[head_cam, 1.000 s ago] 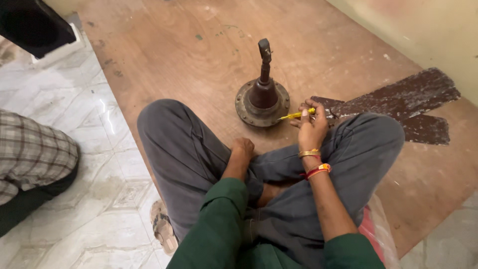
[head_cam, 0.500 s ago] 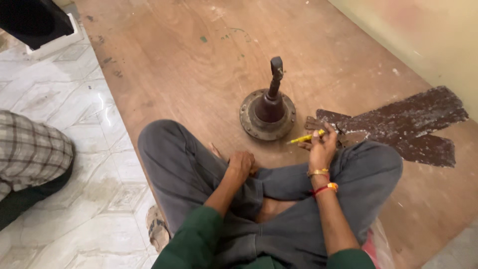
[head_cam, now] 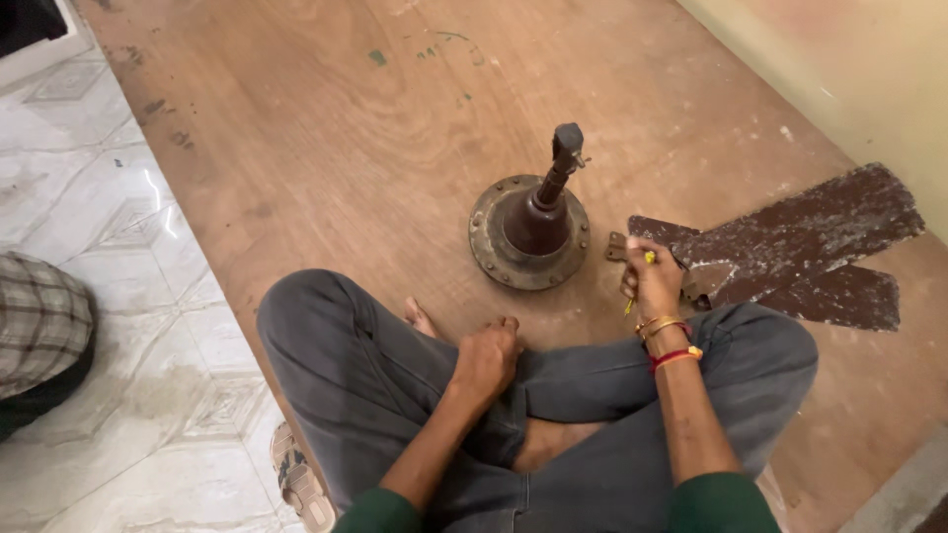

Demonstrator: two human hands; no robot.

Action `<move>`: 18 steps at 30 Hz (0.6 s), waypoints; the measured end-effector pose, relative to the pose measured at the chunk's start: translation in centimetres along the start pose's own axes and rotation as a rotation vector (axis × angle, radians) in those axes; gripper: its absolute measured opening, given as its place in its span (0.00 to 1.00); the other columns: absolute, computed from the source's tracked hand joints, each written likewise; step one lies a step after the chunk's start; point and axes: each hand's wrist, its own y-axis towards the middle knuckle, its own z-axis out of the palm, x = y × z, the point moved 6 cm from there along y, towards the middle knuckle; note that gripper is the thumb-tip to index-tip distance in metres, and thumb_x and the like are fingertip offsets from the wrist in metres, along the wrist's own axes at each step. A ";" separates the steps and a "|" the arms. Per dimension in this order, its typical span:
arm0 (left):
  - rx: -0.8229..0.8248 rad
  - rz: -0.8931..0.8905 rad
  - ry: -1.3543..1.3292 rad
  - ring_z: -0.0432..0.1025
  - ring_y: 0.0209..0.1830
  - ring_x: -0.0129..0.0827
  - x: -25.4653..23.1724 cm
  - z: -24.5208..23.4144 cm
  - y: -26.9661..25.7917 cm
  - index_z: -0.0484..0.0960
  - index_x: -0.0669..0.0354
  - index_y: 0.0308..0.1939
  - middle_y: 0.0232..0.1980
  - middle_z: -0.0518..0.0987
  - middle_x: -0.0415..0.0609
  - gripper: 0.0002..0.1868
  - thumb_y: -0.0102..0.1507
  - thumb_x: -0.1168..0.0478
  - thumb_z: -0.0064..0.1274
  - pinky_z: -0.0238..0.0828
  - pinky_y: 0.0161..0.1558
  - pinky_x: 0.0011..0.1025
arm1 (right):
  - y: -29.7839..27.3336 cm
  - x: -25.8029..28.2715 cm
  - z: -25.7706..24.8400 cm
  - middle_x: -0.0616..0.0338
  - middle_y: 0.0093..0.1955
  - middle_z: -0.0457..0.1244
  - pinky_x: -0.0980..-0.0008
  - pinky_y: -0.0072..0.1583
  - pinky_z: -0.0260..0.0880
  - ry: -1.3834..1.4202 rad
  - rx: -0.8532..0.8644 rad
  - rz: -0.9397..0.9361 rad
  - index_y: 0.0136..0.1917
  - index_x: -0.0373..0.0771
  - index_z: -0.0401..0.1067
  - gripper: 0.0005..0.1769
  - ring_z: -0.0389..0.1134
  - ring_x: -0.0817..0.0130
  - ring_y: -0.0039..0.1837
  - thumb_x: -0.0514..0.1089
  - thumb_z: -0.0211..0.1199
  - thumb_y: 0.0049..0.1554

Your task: The person sits on the floor and uses a screwdriver to tighten screws on the central hub of a ceiling fan. The fan blades are detached and lying on the floor nearby. The person works methodically around the hub, securing each screw.

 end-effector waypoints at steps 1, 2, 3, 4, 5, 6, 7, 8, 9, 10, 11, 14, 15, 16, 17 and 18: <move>-0.003 -0.012 -0.021 0.77 0.43 0.56 -0.3 -0.4 0.2 0.78 0.66 0.50 0.43 0.82 0.61 0.17 0.59 0.62 0.58 0.74 0.41 0.48 | 0.1 0.6 0.6 0.60 0.41 0.67 0.69 0.37 0.57 -0.190 0.003 -0.098 0.53 0.37 0.75 0.13 0.62 0.69 0.37 0.47 0.70 0.61; -0.007 -0.025 -0.042 0.77 0.43 0.56 -0.5 -0.8 0.4 0.78 0.67 0.50 0.43 0.81 0.62 0.18 0.58 0.63 0.58 0.74 0.41 0.49 | 0.0 1.3 1.3 0.60 0.43 0.71 0.68 0.39 0.58 -0.380 0.008 -0.195 0.51 0.35 0.79 0.12 0.63 0.69 0.39 0.45 0.72 0.60; -0.045 -0.019 -0.077 0.77 0.44 0.56 -0.8 -1.5 0.6 0.79 0.66 0.51 0.44 0.82 0.61 0.17 0.59 0.65 0.56 0.74 0.42 0.49 | -0.6 2.6 2.4 0.57 0.44 0.71 0.67 0.42 0.63 -0.516 0.011 -0.369 0.50 0.36 0.79 0.11 0.66 0.67 0.41 0.45 0.72 0.58; -0.083 -0.014 -0.112 0.77 0.45 0.56 -1.1 -2.2 0.8 0.79 0.65 0.52 0.45 0.82 0.61 0.17 0.59 0.67 0.54 0.74 0.42 0.48 | -1.4 3.8 3.6 0.55 0.46 0.72 0.65 0.44 0.68 -0.652 0.017 -0.544 0.48 0.37 0.79 0.10 0.70 0.65 0.43 0.45 0.73 0.57; -0.125 -0.008 -0.149 0.77 0.45 0.56 -1.4 -2.8 1.2 0.79 0.64 0.53 0.46 0.82 0.61 0.17 0.59 0.69 0.52 0.74 0.43 0.48 | -2.2 5.0 5.0 0.53 0.47 0.72 0.64 0.46 0.72 -0.787 0.026 -0.723 0.46 0.38 0.79 0.10 0.74 0.63 0.44 0.45 0.73 0.55; -0.086 -0.074 -0.175 0.77 0.45 0.56 -1.5 -2.7 1.6 0.79 0.63 0.53 0.45 0.82 0.60 0.17 0.60 0.68 0.54 0.74 0.42 0.48 | -2.5 5.4 5.5 0.52 0.46 0.71 0.62 0.46 0.72 -0.847 0.022 -0.693 0.46 0.38 0.78 0.10 0.74 0.60 0.44 0.46 0.73 0.55; -0.050 -0.144 -0.193 0.77 0.45 0.56 -1.3 -2.7 1.8 0.79 0.63 0.53 0.44 0.82 0.60 0.17 0.60 0.67 0.55 0.73 0.42 0.49 | -3.0 5.6 6.4 0.50 0.45 0.71 0.61 0.46 0.72 -0.898 0.025 -0.663 0.46 0.38 0.78 0.11 0.73 0.57 0.44 0.46 0.73 0.55; -0.014 -0.214 -0.210 0.77 0.45 0.56 -1.0 -2.8 2.1 0.79 0.62 0.53 0.43 0.82 0.60 0.16 0.61 0.66 0.56 0.73 0.42 0.50 | -3.4 5.9 7.3 0.49 0.44 0.70 0.60 0.46 0.71 -0.948 0.028 -0.633 0.46 0.37 0.78 0.12 0.72 0.54 0.43 0.47 0.74 0.55; -0.047 -0.227 -0.253 0.78 0.45 0.55 -1.0 -3.1 2.3 0.79 0.62 0.53 0.44 0.82 0.60 0.16 0.61 0.66 0.56 0.74 0.43 0.48 | -3.8 6.3 7.8 0.48 0.44 0.69 0.58 0.46 0.71 -0.977 0.008 -0.625 0.45 0.37 0.78 0.12 0.72 0.52 0.44 0.47 0.74 0.54; -0.080 -0.240 -0.295 0.78 0.46 0.53 -1.0 -3.4 2.5 0.78 0.62 0.52 0.45 0.82 0.59 0.16 0.61 0.67 0.57 0.74 0.44 0.46 | -4.1 6.7 8.3 0.47 0.44 0.69 0.57 0.46 0.70 -1.005 -0.011 -0.617 0.44 0.37 0.78 0.12 0.71 0.50 0.45 0.47 0.74 0.54; -0.112 -0.254 -0.333 0.79 0.46 0.52 -0.8 -3.7 2.5 0.78 0.63 0.52 0.46 0.82 0.59 0.15 0.61 0.67 0.57 0.75 0.46 0.44 | -4.5 6.9 8.7 0.46 0.44 0.68 0.56 0.47 0.70 -1.030 -0.031 -0.607 0.44 0.37 0.77 0.13 0.71 0.48 0.46 0.47 0.74 0.53; -0.296 -0.218 -0.388 0.77 0.51 0.52 -0.4 -4.9 3.2 0.77 0.64 0.55 0.49 0.82 0.58 0.19 0.61 0.67 0.60 0.73 0.51 0.43 | -5.1 6.8 9.0 0.46 0.46 0.67 0.53 0.51 0.68 -1.078 -0.041 -0.501 0.43 0.34 0.75 0.15 0.69 0.44 0.49 0.48 0.74 0.56; -0.300 -0.259 -0.435 0.77 0.52 0.51 0.1 -5.2 3.5 0.76 0.63 0.58 0.50 0.82 0.57 0.21 0.61 0.67 0.59 0.73 0.52 0.42 | -5.5 7.1 9.5 0.45 0.48 0.67 0.53 0.52 0.68 -1.083 -0.014 -0.576 0.46 0.34 0.75 0.12 0.69 0.43 0.51 0.45 0.72 0.57; -0.304 -0.301 -0.482 0.77 0.52 0.50 0.5 -5.4 3.9 0.74 0.63 0.60 0.52 0.81 0.57 0.23 0.61 0.66 0.59 0.73 0.52 0.41 | -6.0 7.3 9.9 0.45 0.50 0.66 0.53 0.53 0.67 -1.087 0.013 -0.651 0.49 0.35 0.75 0.10 0.68 0.42 0.53 0.42 0.70 0.58; -0.307 -0.341 -0.532 0.77 0.53 0.48 0.8 -5.6 4.3 0.72 0.63 0.62 0.53 0.80 0.56 0.25 0.61 0.65 0.59 0.73 0.53 0.40 | -6.5 7.5 10.0 0.44 0.51 0.66 0.52 0.54 0.67 -1.093 0.039 -0.726 0.52 0.35 0.75 0.09 0.68 0.41 0.54 0.40 0.68 0.58; -0.286 -0.309 -0.523 0.76 0.54 0.49 0.8 -6.0 4.8 0.71 0.63 0.63 0.54 0.79 0.57 0.27 0.60 0.65 0.59 0.72 0.54 0.40 | -6.7 7.7 9.8 0.44 0.52 0.66 0.53 0.53 0.68 -1.051 0.039 -0.749 0.52 0.36 0.76 0.09 0.68 0.42 0.54 0.39 0.67 0.57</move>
